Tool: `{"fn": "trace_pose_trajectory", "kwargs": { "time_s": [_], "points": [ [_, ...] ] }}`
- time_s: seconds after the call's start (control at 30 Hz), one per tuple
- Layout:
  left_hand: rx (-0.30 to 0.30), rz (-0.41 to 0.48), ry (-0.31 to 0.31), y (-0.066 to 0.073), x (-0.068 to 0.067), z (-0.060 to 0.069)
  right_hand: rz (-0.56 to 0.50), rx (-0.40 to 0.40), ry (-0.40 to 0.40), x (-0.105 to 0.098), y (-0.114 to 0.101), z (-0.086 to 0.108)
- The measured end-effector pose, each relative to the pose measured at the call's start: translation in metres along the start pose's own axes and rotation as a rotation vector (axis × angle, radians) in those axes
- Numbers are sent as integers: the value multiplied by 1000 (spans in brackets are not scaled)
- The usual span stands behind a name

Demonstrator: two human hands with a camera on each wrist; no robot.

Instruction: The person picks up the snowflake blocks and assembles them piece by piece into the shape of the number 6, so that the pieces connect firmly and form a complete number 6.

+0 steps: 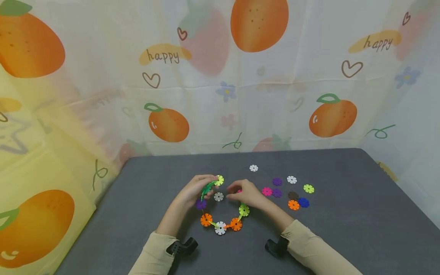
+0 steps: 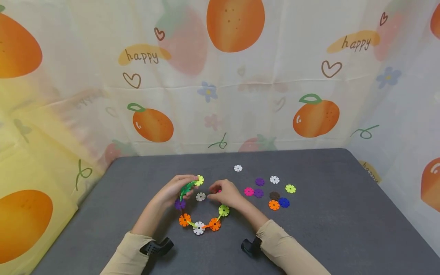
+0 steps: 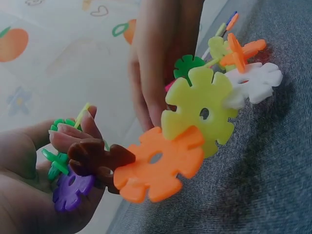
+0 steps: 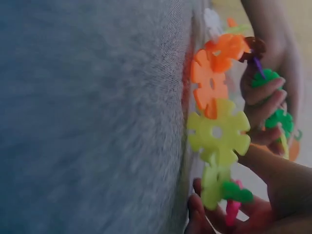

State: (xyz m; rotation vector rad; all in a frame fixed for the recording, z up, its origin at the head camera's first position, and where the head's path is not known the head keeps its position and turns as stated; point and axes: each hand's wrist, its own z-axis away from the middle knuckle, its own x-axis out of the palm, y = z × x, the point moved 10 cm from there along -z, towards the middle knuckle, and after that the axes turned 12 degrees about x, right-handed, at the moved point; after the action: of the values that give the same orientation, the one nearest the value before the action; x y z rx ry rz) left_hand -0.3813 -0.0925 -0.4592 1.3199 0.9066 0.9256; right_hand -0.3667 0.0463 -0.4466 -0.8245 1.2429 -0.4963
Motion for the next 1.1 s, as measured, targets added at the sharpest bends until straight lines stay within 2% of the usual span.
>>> {"fn": "trace_pose_trajectory", "kwargs": {
  "time_s": [0.17, 0.3, 0.4, 0.6, 0.8, 0.9, 1.03, 1.1],
  "points": [
    [4, -17, -14, 1, 0, 1, 144, -10, -1, 13, -11, -10],
    [10, -23, -21, 5, 2, 2, 232, -37, 30, 17, -19, -14],
    [12, -30, -28, 7, 4, 3, 245, -51, 39, 18, -20, -14],
    [17, -47, -36, 8, 5, 4, 202, -25, 3, 21, -18, -13],
    [26, -58, -48, 10, 5, 5, 296, -41, 43, 24, -22, -16],
    [31, -61, -52, 11, 5, 5, 265, -9, 38, 24, -18, -20],
    [41, -60, -59, 11, 7, 5, 145, 13, -7, 23, -10, -22],
    [37, -56, -54, 11, 8, 4, 80, -2, -11, 18, -9, -21]
  ]
}}
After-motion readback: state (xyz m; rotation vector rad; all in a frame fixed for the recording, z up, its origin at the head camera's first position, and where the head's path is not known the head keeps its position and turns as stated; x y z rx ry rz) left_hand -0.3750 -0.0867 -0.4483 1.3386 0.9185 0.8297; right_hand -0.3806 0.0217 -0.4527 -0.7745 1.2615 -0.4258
